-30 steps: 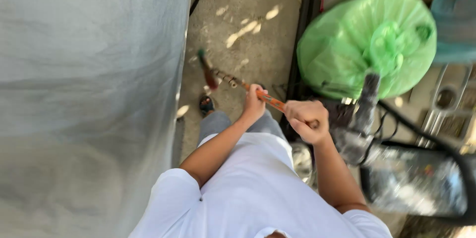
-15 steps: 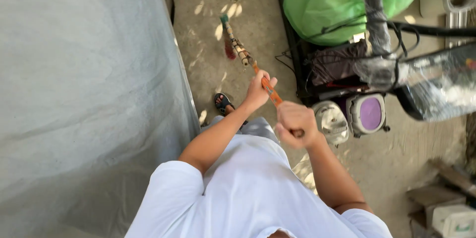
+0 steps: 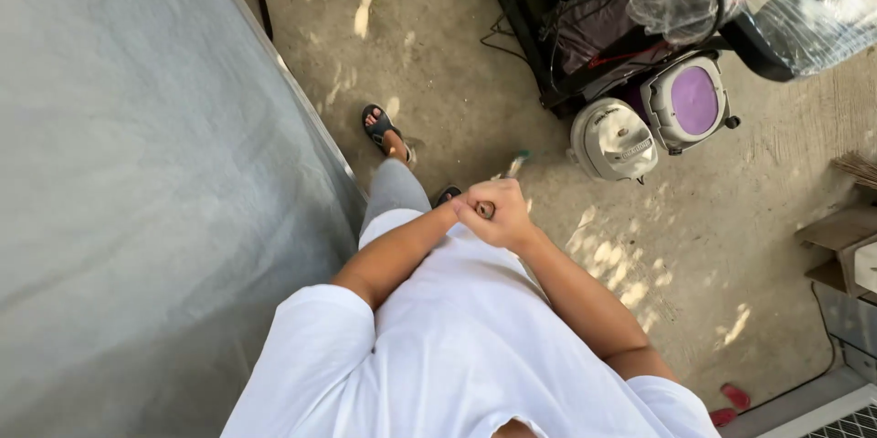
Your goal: The recorder is sweeping debris and leaves in an outdoor patio area using a broom.
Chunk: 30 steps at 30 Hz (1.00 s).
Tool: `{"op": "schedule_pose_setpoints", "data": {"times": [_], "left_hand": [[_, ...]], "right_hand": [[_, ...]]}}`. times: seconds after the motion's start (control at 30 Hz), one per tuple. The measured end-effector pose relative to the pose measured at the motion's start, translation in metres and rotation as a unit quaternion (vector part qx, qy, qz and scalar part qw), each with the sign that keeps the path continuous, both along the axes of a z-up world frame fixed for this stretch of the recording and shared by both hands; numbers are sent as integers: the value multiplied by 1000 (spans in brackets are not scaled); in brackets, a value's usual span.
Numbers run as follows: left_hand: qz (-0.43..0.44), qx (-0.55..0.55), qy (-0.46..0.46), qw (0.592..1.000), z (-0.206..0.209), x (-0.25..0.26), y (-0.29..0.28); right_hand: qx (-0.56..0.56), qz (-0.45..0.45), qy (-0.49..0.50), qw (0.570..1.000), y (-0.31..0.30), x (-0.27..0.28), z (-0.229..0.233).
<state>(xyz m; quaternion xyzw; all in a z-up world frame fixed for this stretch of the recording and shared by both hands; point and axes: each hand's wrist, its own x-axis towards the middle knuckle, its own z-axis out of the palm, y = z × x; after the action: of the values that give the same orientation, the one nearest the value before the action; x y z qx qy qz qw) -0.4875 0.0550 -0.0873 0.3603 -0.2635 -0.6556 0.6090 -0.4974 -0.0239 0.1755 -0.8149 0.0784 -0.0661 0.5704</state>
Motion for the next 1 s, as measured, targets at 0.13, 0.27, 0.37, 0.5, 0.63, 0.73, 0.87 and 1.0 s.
{"op": "schedule_pose_setpoints", "data": {"times": [0.13, 0.27, 0.37, 0.5, 0.63, 0.73, 0.87, 1.0], "left_hand": [[199, -46, -270, 941, -53, 50, 5], [267, 186, -226, 918, -36, 165, -2], [287, 211, -283, 890, 5, 239, -4], [218, 127, -303, 919, 53, 273, -3], [191, 85, -330, 921, 64, 232, 3], [57, 182, -228, 955, 36, 233, 11], [159, 135, -256, 944, -44, 259, 12], [240, 227, -248, 911, -26, 328, 2]], "right_hand": [[-11, 14, -105, 994, -2, 48, -28], [44, 15, -172, 984, 4, 133, -17], [56, -20, -208, 976, 8, 182, -5], [-60, -88, -172, 979, 10, 204, 51], [42, -94, -123, 987, 16, 208, 86], [-93, -125, 0, 988, 20, 233, 52], [-14, -107, -74, 991, 19, 265, -21], [38, -77, -174, 981, 19, 291, -24]]}}
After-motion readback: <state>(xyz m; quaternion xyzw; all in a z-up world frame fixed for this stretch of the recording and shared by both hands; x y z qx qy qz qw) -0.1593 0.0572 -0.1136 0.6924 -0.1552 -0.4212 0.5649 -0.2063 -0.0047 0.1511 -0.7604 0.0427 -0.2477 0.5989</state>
